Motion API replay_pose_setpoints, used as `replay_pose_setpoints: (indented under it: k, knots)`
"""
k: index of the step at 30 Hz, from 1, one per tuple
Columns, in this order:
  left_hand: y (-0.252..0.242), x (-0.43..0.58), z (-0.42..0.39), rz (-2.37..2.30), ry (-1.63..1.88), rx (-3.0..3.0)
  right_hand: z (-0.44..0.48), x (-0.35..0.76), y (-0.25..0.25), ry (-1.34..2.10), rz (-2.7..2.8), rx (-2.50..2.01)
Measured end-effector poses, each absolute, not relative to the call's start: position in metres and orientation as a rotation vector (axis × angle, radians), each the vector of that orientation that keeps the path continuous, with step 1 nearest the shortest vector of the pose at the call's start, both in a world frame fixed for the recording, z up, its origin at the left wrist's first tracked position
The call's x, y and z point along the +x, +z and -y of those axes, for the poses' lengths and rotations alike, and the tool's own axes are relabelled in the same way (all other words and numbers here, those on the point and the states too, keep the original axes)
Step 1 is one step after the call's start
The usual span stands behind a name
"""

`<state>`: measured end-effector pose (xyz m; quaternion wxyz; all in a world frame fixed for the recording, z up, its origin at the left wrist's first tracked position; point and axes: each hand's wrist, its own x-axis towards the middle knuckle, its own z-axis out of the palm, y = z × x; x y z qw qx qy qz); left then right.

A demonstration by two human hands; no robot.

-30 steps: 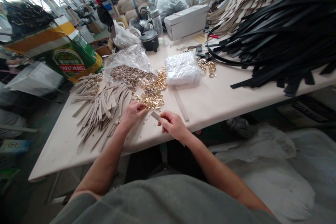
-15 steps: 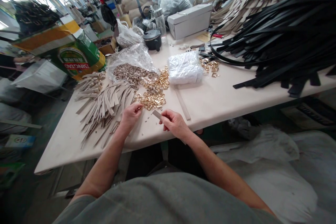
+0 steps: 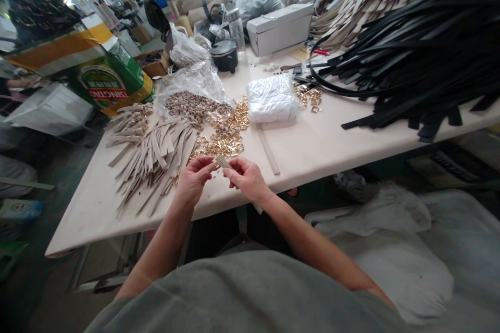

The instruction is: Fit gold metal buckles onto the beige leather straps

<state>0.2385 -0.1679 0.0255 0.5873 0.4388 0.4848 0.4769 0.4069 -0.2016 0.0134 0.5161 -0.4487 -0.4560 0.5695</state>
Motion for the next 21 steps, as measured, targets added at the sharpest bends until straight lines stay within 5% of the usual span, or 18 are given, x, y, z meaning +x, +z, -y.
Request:
replay_pose_setpoints:
  k: [21]
  knots:
    - [0.034,0.256,0.195,-0.866,1.075,0.786,0.206,0.408,0.03,1.368,1.183,-1.026]
